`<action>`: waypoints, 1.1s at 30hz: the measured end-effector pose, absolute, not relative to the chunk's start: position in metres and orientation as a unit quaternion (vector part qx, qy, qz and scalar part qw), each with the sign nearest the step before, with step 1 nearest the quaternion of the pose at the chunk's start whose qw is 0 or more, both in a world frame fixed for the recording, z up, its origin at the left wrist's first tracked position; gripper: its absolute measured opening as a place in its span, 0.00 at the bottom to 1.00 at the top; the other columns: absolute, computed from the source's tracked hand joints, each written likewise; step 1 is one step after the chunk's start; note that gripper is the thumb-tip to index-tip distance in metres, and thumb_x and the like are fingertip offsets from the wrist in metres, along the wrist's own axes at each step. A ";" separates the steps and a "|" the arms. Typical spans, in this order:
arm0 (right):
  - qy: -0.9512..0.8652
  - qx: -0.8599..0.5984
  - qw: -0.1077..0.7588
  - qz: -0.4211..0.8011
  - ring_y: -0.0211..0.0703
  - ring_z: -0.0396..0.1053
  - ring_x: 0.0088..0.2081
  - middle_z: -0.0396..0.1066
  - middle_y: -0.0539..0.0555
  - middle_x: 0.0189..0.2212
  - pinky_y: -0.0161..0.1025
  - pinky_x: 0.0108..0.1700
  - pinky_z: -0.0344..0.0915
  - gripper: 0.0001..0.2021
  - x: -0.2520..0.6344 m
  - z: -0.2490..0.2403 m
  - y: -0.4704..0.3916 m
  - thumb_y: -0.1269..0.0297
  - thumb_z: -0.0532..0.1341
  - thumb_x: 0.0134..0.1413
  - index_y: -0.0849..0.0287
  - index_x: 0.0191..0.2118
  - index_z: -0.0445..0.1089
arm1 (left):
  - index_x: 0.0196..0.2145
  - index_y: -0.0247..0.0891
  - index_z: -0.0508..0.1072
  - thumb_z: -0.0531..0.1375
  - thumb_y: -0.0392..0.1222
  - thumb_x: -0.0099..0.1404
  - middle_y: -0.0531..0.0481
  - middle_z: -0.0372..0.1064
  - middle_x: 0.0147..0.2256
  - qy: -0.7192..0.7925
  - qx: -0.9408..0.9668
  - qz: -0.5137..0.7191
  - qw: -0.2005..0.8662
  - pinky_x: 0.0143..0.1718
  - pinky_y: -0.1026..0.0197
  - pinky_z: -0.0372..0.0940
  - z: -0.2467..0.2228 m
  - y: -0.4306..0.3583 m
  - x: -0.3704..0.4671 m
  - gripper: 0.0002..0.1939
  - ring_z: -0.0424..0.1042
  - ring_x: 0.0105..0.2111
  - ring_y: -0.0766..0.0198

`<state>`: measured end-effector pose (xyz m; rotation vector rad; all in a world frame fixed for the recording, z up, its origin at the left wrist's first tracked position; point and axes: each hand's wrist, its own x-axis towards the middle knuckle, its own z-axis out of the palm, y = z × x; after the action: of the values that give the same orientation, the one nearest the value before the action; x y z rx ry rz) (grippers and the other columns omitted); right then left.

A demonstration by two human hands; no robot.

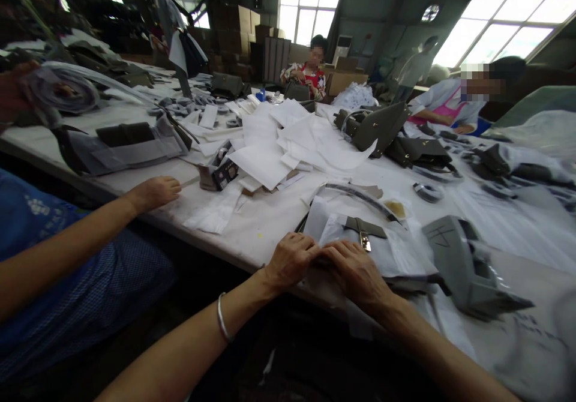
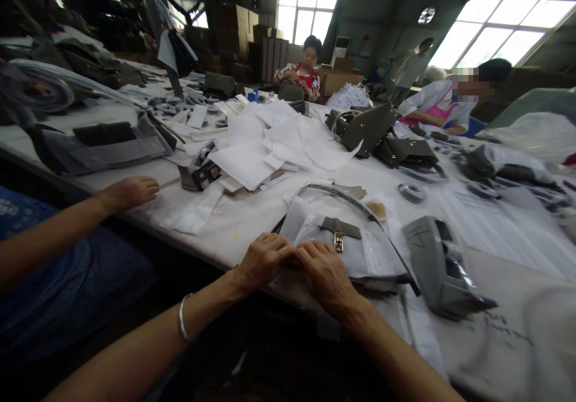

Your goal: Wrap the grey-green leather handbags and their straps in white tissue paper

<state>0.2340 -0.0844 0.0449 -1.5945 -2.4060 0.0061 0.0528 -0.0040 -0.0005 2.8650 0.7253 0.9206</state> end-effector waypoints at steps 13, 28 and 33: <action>-0.821 -0.542 0.109 -0.141 0.54 0.63 0.53 0.70 0.58 0.51 0.50 0.58 0.57 0.17 0.235 0.025 -0.092 0.76 0.57 0.58 0.61 0.54 0.64 | 0.53 0.27 0.63 0.47 0.31 0.72 0.38 0.68 0.46 0.163 0.960 0.171 -0.150 0.42 0.56 0.69 0.012 -0.016 0.047 0.14 0.70 0.47 0.54; -0.822 -0.526 0.116 -0.187 0.51 0.68 0.40 0.73 0.57 0.43 0.46 0.43 0.62 0.18 0.247 0.050 -0.085 0.73 0.61 0.55 0.63 0.51 0.64 | 0.52 0.35 0.62 0.57 0.32 0.64 0.44 0.68 0.45 0.186 0.965 0.187 -0.011 0.46 0.54 0.67 0.042 -0.003 0.055 0.19 0.69 0.44 0.55; -0.813 -0.535 0.153 -0.170 0.50 0.69 0.37 0.73 0.56 0.39 0.46 0.40 0.64 0.13 0.244 0.064 -0.075 0.72 0.61 0.54 0.61 0.46 0.66 | 0.53 0.32 0.62 0.50 0.33 0.71 0.42 0.69 0.44 0.195 0.935 0.277 -0.108 0.43 0.53 0.66 0.039 -0.003 0.064 0.13 0.71 0.41 0.56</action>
<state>0.2441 -0.0746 0.0641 -1.5341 -2.3333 -0.4862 0.0644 -0.0026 0.0387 3.1579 0.6584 0.9362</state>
